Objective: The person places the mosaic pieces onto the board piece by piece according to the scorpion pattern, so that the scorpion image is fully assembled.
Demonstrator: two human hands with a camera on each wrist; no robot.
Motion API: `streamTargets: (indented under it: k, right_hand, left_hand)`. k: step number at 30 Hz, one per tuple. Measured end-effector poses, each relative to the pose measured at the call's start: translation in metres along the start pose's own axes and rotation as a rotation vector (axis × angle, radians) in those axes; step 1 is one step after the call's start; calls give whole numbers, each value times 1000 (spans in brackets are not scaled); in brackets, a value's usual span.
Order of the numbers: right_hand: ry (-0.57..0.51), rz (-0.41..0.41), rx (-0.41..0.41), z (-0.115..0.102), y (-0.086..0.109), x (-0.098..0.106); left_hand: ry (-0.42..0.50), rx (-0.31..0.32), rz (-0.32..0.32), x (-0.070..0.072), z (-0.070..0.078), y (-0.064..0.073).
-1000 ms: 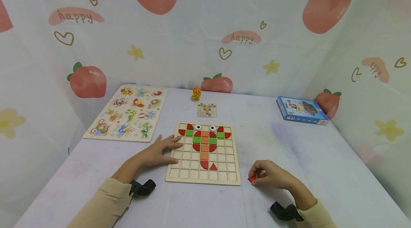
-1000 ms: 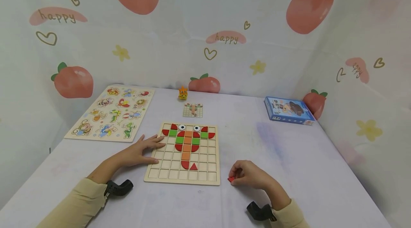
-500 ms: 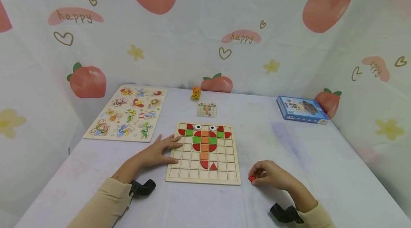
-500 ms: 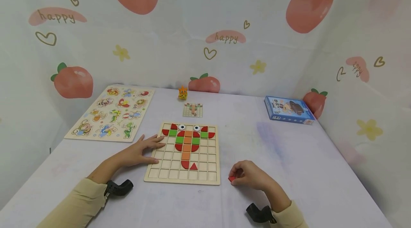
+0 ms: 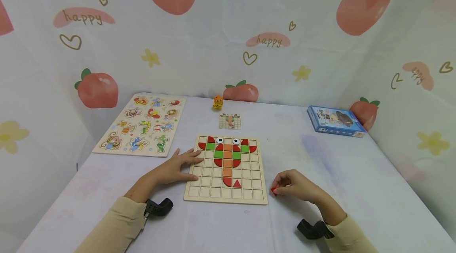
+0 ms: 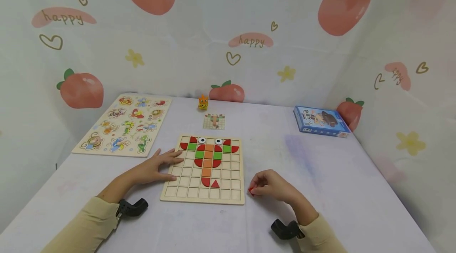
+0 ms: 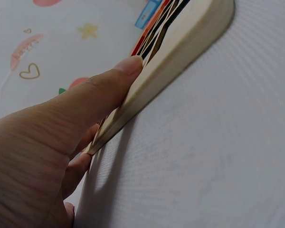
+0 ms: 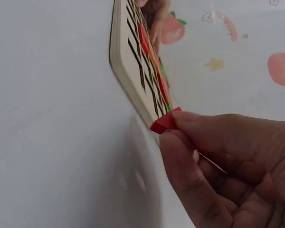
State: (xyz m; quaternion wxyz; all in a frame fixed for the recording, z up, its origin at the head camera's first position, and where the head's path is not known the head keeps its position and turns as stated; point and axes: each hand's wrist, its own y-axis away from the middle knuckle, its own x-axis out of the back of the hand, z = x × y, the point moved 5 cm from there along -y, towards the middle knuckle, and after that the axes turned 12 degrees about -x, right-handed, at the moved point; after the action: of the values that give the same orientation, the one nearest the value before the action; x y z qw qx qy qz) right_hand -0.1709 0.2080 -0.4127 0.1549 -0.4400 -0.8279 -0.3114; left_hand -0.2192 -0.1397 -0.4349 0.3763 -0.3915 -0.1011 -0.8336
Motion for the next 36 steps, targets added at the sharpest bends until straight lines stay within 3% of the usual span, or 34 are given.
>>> streamTargets:
  k: [5, 17, 25, 36]
  right_hand:
    - [-71, -23, -7, -14, -13, -8]
    - [-56, -50, 19, -44, -37, -35]
    - [-49, -35, 25, -53, -43, -51]
    - [48, 8, 64, -58, -43, -58]
  left_hand:
    - [6, 2, 0, 0, 0, -1]
    - [12, -25, 0, 0, 2, -1]
    - [3, -21, 0, 0, 2, -1]
    - [-3, -15, -1, 1, 2, 0]
